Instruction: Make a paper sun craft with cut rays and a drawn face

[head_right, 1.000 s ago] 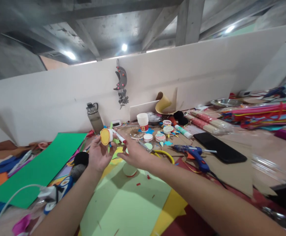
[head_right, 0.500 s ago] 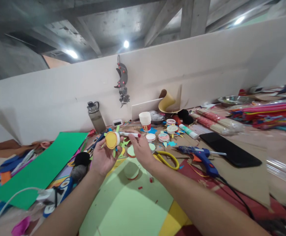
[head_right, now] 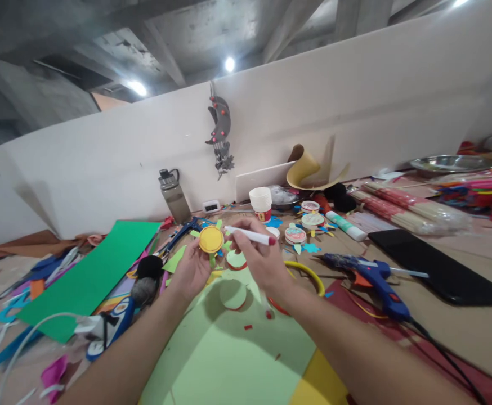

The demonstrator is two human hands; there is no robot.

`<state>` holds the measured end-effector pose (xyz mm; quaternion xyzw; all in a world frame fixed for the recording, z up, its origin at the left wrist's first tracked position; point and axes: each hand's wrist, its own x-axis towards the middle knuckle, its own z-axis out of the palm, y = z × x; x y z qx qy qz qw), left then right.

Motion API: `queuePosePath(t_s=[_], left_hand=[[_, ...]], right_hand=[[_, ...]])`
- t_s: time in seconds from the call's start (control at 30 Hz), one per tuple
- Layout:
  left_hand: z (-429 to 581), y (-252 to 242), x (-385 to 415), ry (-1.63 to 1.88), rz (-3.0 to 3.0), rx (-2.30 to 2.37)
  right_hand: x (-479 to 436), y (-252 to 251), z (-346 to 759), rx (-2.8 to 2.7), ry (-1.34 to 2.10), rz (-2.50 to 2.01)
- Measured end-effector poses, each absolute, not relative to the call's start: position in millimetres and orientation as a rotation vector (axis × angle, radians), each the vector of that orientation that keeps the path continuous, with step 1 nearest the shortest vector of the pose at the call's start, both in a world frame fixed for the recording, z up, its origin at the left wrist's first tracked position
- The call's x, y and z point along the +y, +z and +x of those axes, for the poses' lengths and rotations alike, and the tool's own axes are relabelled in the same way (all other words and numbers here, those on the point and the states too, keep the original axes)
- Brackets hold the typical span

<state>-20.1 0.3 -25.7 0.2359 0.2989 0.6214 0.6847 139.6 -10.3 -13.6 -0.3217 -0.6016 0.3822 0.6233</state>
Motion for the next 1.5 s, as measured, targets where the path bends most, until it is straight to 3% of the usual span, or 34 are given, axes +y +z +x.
queuePosePath(t_s=[0.2,0.5,1.5], left_hand=[[-17,-21,-3,1.407,0.414,0.779],[-17,-30,-6,1.415,0.534,0.560],[-21,-31,-4,1.355,0.607,0.654]], right_hand=[[-19,-19,134,-1.749,0.494,-0.795],[-15,-25,133,-1.601,0.604,-0.789],[-6,-31,130,-1.578,0.688,-0.767]])
